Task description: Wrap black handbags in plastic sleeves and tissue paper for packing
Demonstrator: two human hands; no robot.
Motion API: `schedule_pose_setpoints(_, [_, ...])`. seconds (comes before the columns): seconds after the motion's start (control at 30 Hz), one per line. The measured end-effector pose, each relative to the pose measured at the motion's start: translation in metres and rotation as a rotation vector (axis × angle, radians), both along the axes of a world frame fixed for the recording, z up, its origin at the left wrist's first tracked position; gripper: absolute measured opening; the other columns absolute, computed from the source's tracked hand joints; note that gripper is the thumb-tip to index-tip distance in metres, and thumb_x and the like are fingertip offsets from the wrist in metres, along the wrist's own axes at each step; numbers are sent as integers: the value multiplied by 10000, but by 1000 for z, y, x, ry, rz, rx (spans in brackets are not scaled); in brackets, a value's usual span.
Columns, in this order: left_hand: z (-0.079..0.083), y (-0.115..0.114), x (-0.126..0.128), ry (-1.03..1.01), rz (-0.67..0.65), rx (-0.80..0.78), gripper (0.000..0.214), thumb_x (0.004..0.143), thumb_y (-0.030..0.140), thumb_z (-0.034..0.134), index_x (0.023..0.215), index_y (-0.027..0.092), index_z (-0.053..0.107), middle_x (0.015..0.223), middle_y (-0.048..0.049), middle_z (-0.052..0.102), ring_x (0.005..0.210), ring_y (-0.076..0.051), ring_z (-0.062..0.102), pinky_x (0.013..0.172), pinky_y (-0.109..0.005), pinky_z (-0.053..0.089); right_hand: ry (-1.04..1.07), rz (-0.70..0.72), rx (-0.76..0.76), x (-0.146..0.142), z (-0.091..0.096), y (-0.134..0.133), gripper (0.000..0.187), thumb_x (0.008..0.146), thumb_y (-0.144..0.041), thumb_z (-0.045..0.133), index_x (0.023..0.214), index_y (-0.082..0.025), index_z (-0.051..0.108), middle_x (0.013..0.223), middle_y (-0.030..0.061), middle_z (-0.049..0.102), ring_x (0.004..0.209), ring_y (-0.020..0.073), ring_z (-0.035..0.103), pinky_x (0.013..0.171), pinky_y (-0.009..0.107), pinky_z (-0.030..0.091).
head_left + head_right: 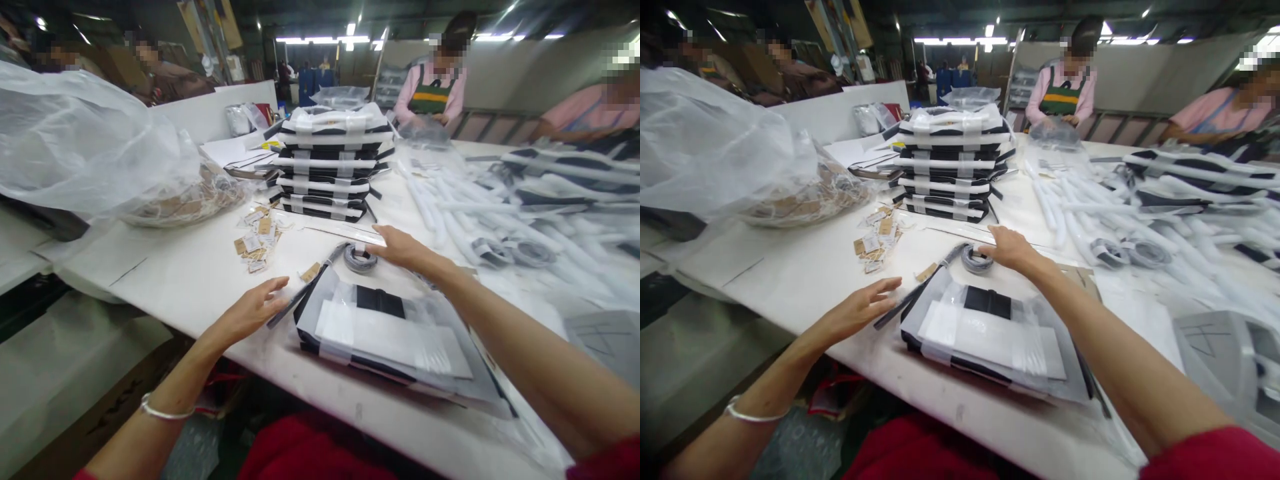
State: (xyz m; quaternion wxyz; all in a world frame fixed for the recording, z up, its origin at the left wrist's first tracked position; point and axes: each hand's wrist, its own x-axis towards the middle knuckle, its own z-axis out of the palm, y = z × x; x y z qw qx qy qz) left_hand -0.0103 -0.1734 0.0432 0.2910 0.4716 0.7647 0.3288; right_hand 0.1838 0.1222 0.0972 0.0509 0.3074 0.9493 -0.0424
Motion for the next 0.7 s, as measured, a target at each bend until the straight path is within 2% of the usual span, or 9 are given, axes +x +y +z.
schedule_pose_setpoints(0.07, [-4,-4,11,57,-6,8,593,848,468,519,1352,155,529,1368,-112,592,1257,-272,560,1092,-422,421,112,63,-102,44,11,-22,536,967,-484,439,1402,-176,488,1430,123,534,1277,272,526,1040,374,425])
schedule_pose_setpoints(0.13, [-9,-7,20,113,8,17,557,847,443,504,1328,165,555,1318,-98,633,1212,-269,597,1074,-412,439,181,169,-106,89,9,-56,565,957,-524,458,1431,-216,463,1467,89,502,1333,280,474,1103,438,381])
schedule_pose_setpoints(0.23, [-13,-10,31,146,-3,11,510,873,450,450,1293,195,589,1267,-65,669,1161,-256,630,1029,-372,473,161,274,-9,138,-18,-114,639,926,-507,547,1443,-146,442,1460,139,501,1352,312,452,1149,530,314])
schedule_pose_setpoints(0.33, [-15,-11,39,174,-14,29,501,904,473,385,1280,218,597,1252,-44,677,1146,-241,636,1015,-341,475,170,210,106,151,-49,-150,678,894,-451,627,1434,-87,439,1463,177,485,1365,325,434,1157,537,308])
schedule_pose_setpoints(0.43, [-13,-12,43,192,-16,44,522,892,505,384,1256,206,608,1248,-53,676,1144,-245,632,1017,-342,472,193,169,135,144,-58,-157,681,881,-418,657,1426,-70,443,1468,192,474,1370,325,426,1165,531,304])
schedule_pose_setpoints(0.53, [-9,-15,47,208,-33,51,537,865,535,410,1216,192,627,1211,-72,690,1123,-264,636,1004,-363,483,238,175,90,145,-40,-151,671,880,-434,653,1417,-84,453,1459,195,484,1374,322,424,1164,538,305])
schedule_pose_setpoints(0.6, [-7,-18,50,235,-20,58,539,851,552,432,1195,187,632,1199,-89,690,1121,-284,633,1006,-384,478,315,162,53,155,-24,-147,614,928,-431,579,1436,-121,429,1466,167,485,1380,282,424,1168,512,314])
schedule_pose_setpoints(0.7, [-7,-24,57,243,-14,46,575,839,571,488,1259,188,580,1262,-104,655,1166,-302,607,1028,-402,455,460,63,112,178,-16,-144,585,978,-413,469,1487,-152,349,1498,151,448,1407,255,387,1169,503,315])
